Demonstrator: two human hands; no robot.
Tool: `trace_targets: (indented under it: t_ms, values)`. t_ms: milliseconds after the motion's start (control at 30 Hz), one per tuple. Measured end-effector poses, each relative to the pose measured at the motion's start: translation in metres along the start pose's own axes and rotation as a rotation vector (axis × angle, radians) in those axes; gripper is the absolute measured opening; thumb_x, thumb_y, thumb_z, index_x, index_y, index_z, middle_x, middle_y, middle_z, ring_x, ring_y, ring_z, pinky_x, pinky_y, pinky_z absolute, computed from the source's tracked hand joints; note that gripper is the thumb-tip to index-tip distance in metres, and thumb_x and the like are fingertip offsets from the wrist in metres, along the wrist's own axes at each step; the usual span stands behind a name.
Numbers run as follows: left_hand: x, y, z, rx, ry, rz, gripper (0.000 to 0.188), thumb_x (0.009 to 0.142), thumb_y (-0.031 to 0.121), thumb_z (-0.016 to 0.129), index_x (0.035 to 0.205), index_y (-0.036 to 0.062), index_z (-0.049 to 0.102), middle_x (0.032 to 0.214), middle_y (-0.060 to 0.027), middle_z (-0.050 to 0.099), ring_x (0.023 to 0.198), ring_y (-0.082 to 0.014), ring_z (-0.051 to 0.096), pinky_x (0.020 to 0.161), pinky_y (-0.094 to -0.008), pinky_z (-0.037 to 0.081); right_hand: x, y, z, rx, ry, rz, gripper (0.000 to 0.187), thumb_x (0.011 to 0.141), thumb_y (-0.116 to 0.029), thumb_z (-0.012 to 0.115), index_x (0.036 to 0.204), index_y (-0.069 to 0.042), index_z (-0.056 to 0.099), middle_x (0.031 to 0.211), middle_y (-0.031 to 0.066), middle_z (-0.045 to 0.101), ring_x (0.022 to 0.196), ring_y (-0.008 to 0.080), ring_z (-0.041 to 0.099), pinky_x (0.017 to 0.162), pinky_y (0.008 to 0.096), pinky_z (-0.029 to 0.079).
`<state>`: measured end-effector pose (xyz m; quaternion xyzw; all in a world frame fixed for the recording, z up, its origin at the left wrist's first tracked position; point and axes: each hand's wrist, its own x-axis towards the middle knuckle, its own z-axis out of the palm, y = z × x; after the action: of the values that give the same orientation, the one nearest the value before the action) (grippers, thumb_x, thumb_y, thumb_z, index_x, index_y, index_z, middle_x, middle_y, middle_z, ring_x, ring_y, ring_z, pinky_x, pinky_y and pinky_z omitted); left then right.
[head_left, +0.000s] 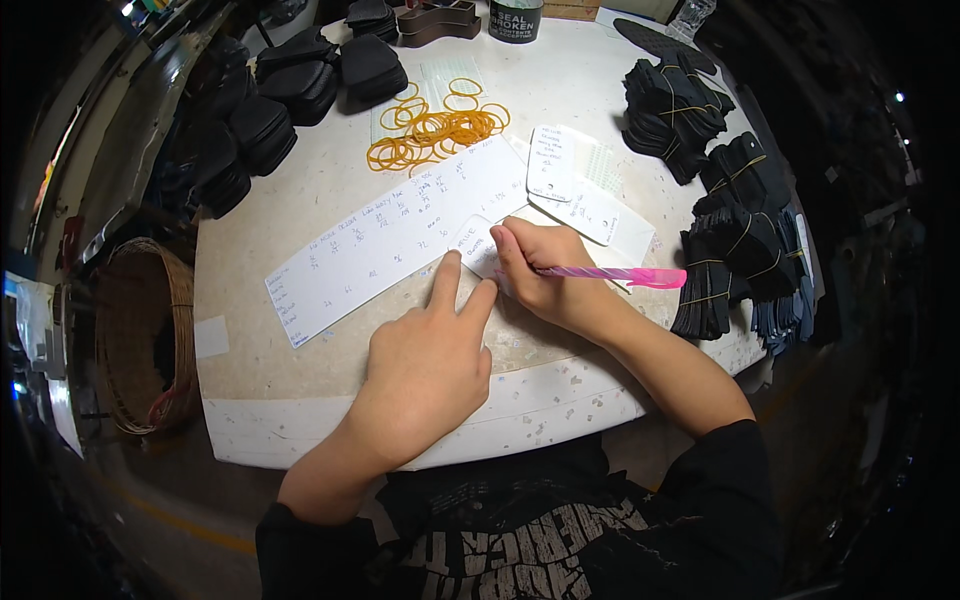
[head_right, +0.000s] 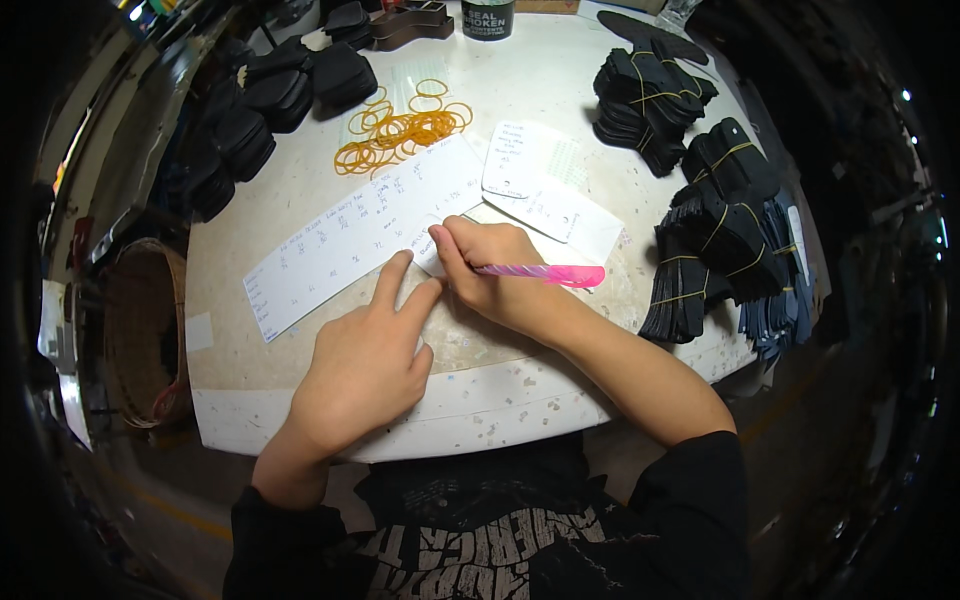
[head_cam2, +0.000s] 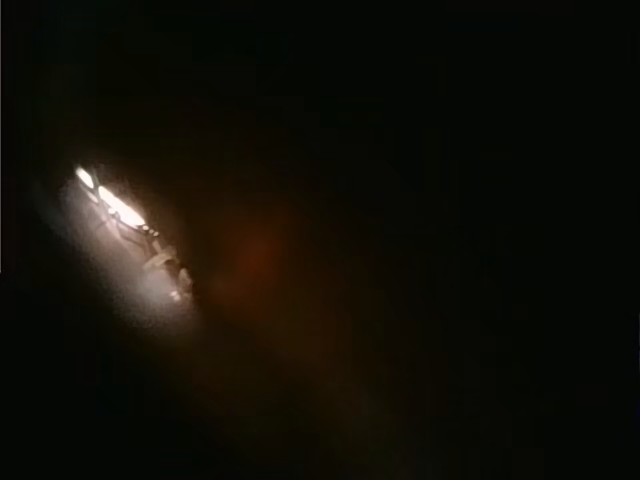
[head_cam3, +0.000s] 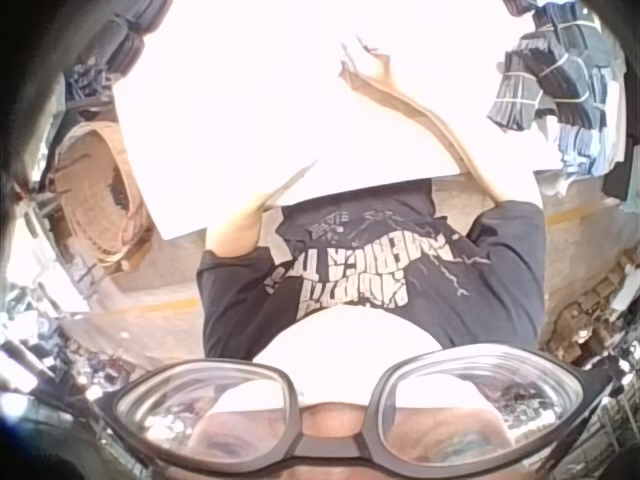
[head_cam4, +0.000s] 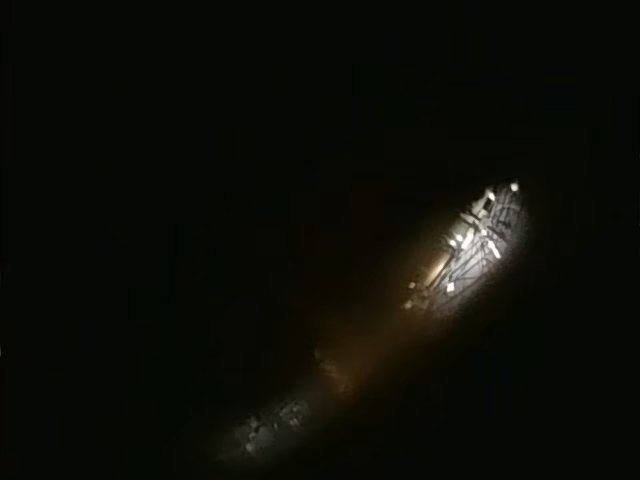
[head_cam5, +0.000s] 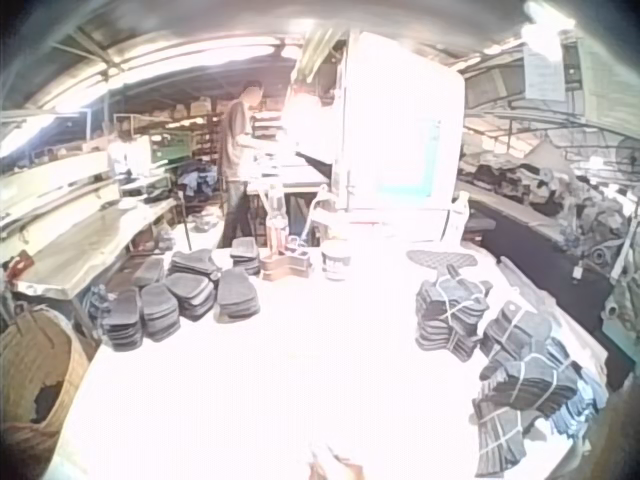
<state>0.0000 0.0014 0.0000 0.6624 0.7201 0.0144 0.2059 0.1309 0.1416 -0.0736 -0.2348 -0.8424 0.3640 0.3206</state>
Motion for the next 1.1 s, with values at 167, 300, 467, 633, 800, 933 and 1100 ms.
trace_targets:
  t_ms: [167,300,467,633,800,933,1100]
  values:
    - [-0.0004,-0.0004,0.001,-0.01,0.026,0.013,0.055,0.087,0.014,0.063,0.14,0.005,0.054,0.153,-0.0287,0.042,0.087,-0.0362,0.074,0.076,-0.0454,0.061,-0.0002,-0.0007,-0.001,0.022,-0.015,0.018,0.029,0.105,-0.015,0.062,0.08,0.0,0.059,0.064,0.0214,0.058,0.054,0.0392,0.057,0.053,0.042,0.045]
    - [-0.001,-0.0003,0.0014,-0.012,0.021,0.013,0.055,0.087,0.014,0.063,0.14,0.0051,0.055,0.153,-0.0289,0.042,0.086,-0.0362,0.074,0.076,-0.0456,0.061,-0.0005,-0.0013,-0.0023,0.011,0.002,0.042,0.029,0.104,-0.015,0.062,0.079,0.0,0.059,0.064,0.0214,0.058,0.054,0.0393,0.057,0.052,0.0417,0.045]
    - [-0.0012,0.0005,0.0012,-0.005,0.022,0.013,0.054,0.087,0.013,0.062,0.141,0.0053,0.055,0.153,-0.0291,0.043,0.084,-0.0355,0.074,0.074,-0.0448,0.061,-0.0006,-0.0013,-0.0035,-0.025,0.007,0.016,0.028,0.104,-0.014,0.062,0.08,0.0,0.06,0.065,0.0217,0.059,0.054,0.0387,0.057,0.052,0.0414,0.045]
    - [-0.0013,0.001,0.0005,0.012,0.021,0.021,0.054,0.088,0.013,0.062,0.141,0.0048,0.054,0.154,-0.0301,0.042,0.084,-0.0344,0.075,0.073,-0.044,0.062,-0.0012,-0.001,-0.0007,0.017,0.023,0.048,0.027,0.104,-0.013,0.062,0.08,0.0,0.06,0.065,0.0217,0.059,0.054,0.0388,0.058,0.052,0.0414,0.045]
    - [-0.0009,0.0014,-0.0002,0.021,0.003,0.015,0.055,0.088,0.013,0.062,0.141,0.0046,0.054,0.154,-0.0308,0.042,0.084,-0.0343,0.075,0.073,-0.0437,0.062,-0.0008,-0.0015,-0.0028,0.014,0.027,0.037,0.027,0.104,-0.013,0.061,0.08,0.0,0.06,0.064,0.0217,0.058,0.054,0.0388,0.057,0.052,0.0415,0.045]
    - [-0.0011,0.0008,0.0003,0.012,0.009,0.016,0.056,0.087,0.013,0.062,0.143,0.0052,0.053,0.154,-0.0304,0.042,0.083,-0.0343,0.075,0.073,-0.0435,0.062,0.0001,-0.0022,-0.0043,0.007,0.009,0.03,0.028,0.104,-0.013,0.061,0.079,0.0,0.059,0.063,0.0214,0.056,0.054,0.0382,0.057,0.052,0.0417,0.044]
    - [-0.0013,-0.0002,0.0017,0.002,0.023,0.022,0.058,0.087,0.012,0.062,0.144,0.0057,0.053,0.154,-0.0302,0.042,0.083,-0.0342,0.074,0.073,-0.0428,0.061,-0.0001,-0.0024,-0.0044,-0.007,0.054,0.069,0.028,0.104,-0.012,0.061,0.079,0.0,0.058,0.063,0.0212,0.056,0.053,0.0377,0.057,0.052,0.0416,0.044]
